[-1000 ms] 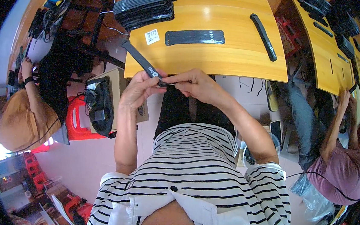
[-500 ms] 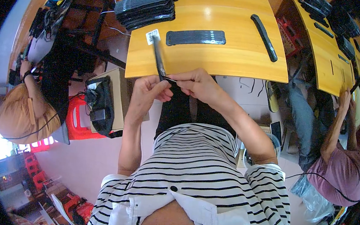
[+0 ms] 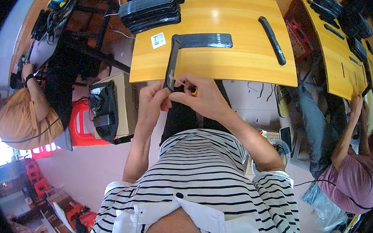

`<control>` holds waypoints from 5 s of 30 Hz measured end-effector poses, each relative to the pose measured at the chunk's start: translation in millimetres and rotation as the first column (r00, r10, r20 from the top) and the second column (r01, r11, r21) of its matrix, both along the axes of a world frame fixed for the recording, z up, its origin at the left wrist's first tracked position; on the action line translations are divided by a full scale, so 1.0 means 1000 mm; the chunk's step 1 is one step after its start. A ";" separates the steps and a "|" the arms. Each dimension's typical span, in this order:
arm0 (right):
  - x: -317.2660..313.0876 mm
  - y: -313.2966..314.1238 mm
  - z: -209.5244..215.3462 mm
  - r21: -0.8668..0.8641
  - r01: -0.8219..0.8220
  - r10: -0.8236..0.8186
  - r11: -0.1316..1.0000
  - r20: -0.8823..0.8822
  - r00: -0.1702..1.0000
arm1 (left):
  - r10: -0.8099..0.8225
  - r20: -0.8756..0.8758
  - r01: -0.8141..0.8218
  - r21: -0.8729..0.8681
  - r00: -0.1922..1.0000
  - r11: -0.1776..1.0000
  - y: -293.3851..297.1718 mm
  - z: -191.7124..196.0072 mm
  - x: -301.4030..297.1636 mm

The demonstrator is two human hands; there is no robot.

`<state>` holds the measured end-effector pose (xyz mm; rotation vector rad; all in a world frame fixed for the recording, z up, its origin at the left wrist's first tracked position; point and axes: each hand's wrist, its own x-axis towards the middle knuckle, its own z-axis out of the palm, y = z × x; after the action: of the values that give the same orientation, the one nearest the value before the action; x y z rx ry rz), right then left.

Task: Assembling leather straps by attaching small metal hardware components and labels.

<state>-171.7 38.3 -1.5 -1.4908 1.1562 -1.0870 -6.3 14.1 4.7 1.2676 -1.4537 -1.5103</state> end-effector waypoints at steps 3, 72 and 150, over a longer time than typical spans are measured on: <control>-0.003 -0.005 -0.002 -0.173 -0.086 0.085 0.981 -0.012 0.996 | -0.082 -0.091 0.084 0.019 0.992 0.996 0.006 0.011 -0.001; -0.171 -0.010 0.069 -0.531 0.481 -0.709 0.698 -0.418 0.569 | 0.325 0.341 -0.344 -0.007 0.882 0.939 -0.107 -0.104 0.049; -0.115 -0.091 -0.097 0.204 0.720 -0.683 0.664 -0.228 0.694 | 0.285 -0.011 -0.285 -0.018 0.959 0.958 -0.152 -0.104 -0.038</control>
<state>-286.9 -52.7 -98.2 -0.8861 1.9969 -1.2579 -44.2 -137.7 -99.4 1.3903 -1.2165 -1.3037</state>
